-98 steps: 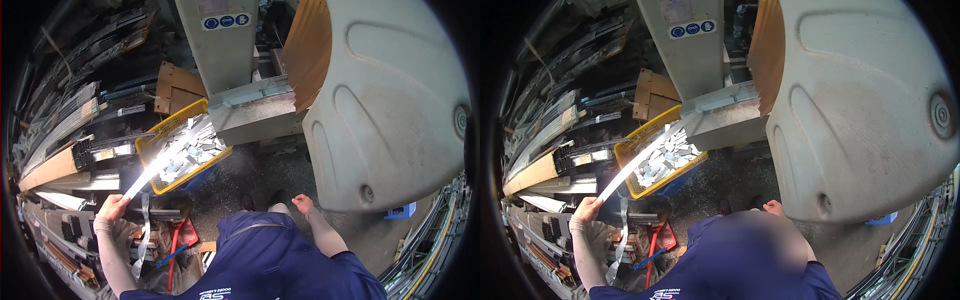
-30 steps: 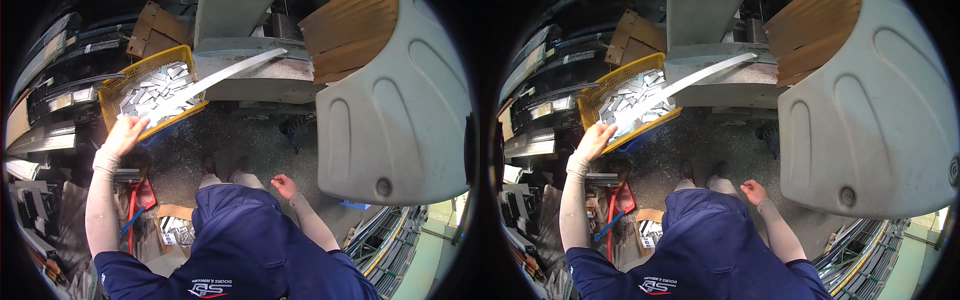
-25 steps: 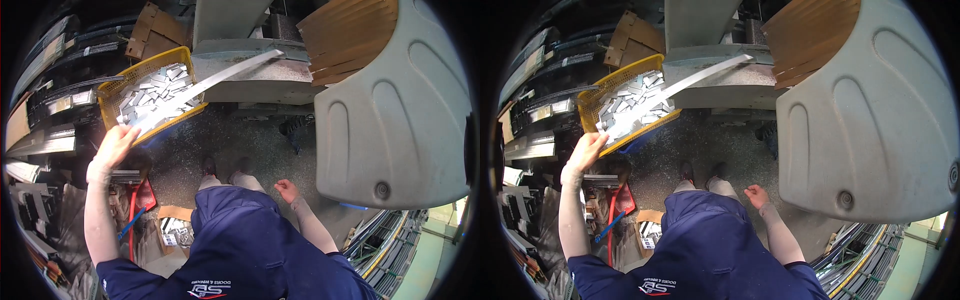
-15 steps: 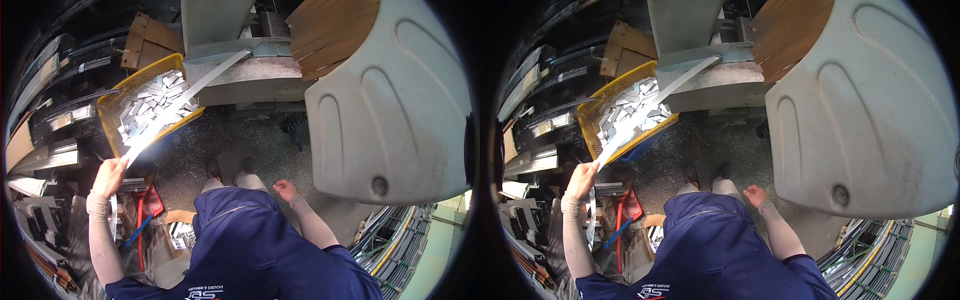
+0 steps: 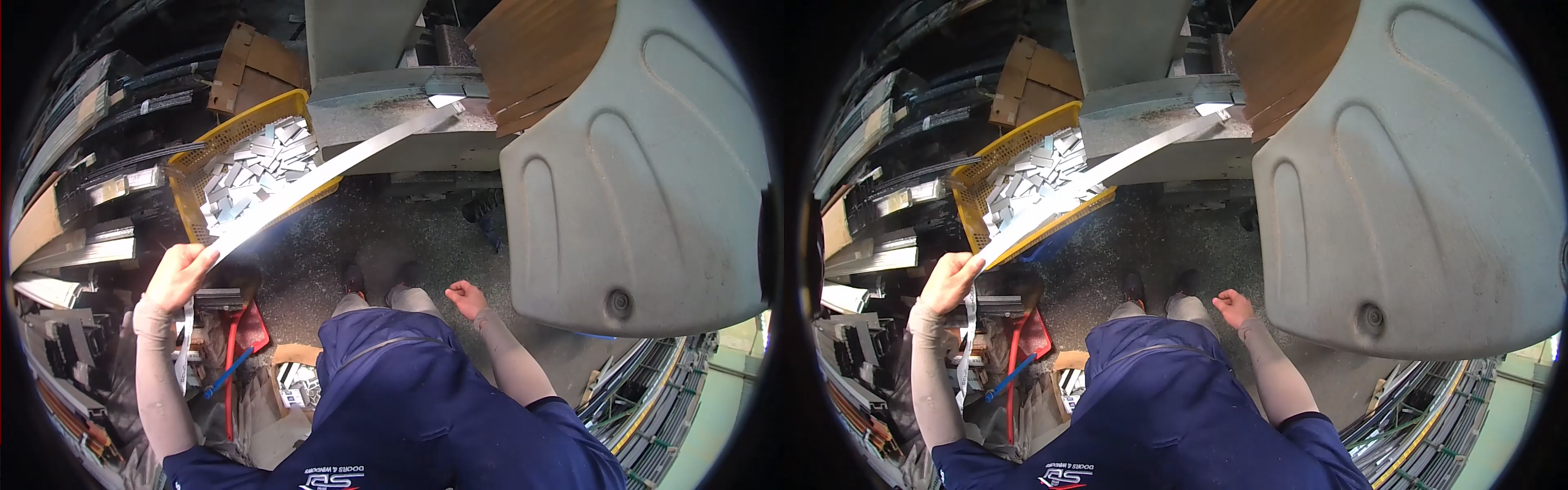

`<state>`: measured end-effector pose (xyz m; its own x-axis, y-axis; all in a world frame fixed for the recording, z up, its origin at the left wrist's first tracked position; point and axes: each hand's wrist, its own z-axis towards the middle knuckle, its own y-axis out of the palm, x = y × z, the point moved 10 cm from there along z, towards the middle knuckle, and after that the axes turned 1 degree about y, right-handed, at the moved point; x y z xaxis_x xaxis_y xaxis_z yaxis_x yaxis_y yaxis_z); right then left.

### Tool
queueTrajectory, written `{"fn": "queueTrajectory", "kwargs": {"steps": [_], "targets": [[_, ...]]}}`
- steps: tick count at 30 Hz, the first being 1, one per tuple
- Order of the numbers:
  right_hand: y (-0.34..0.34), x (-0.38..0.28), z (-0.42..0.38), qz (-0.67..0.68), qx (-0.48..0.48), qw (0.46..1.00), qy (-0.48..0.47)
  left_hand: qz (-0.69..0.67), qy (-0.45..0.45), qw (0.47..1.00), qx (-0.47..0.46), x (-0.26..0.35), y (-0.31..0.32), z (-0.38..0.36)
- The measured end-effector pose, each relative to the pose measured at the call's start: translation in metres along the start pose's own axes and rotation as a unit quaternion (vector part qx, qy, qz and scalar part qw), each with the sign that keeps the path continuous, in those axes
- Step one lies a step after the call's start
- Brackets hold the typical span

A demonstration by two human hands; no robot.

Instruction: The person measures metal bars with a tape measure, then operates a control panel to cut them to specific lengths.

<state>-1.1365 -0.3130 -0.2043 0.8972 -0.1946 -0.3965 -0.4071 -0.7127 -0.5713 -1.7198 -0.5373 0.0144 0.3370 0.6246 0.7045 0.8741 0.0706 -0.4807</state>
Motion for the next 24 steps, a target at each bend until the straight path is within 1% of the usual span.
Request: {"fn": "queueTrajectory", "kwargs": {"steps": [1,2,5,6,9,10,13,15,16,17,19,21,24], "targets": [[0.001,0.008,0.001,-0.005,0.002,1.000,-0.001,0.042,0.028,0.998,0.025,0.010,0.001,0.008],[0.001,0.015,0.000,-0.011,0.005,1.000,-0.002,0.042,0.003,0.998,0.039,0.024,0.005,0.012],[0.001,0.032,-0.010,-0.023,-0.001,0.999,0.028,0.093,0.097,0.988,0.073,0.033,0.016,0.042],[0.003,0.043,-0.010,-0.019,0.001,0.999,0.029,0.120,0.082,0.987,0.073,0.053,0.019,0.043],[0.006,0.068,-0.011,-0.013,0.007,0.999,0.036,0.140,0.094,0.982,0.090,0.071,0.027,0.056],[0.007,0.076,-0.013,-0.015,0.010,0.999,0.042,0.155,0.083,0.981,0.086,0.069,0.029,0.063],[0.010,0.087,-0.015,-0.005,0.009,0.999,0.049,0.143,0.040,0.986,0.074,0.056,0.032,0.072],[0.009,0.084,-0.016,-0.001,0.005,0.999,0.053,0.131,0.022,0.989,0.060,0.047,0.025,0.068],[0.007,0.082,-0.016,-0.003,0.003,0.998,0.057,0.125,0.013,0.991,0.054,0.038,0.019,0.066],[0.007,0.079,-0.016,-0.005,0.000,0.998,0.061,0.110,0.015,0.993,0.027,0.020,0.013,0.066],[0.008,0.079,-0.009,0.003,0.001,0.999,0.055,0.099,-0.042,0.994,-0.022,0.003,-0.006,0.049],[0.007,0.075,-0.002,0.011,0.005,0.999,0.044,0.039,-0.126,0.990,-0.044,0.014,-0.030,0.012],[0.003,0.059,0.005,0.020,0.005,0.999,0.029,-0.030,-0.098,0.994,-0.026,-0.018,-0.067,-0.019]]}}
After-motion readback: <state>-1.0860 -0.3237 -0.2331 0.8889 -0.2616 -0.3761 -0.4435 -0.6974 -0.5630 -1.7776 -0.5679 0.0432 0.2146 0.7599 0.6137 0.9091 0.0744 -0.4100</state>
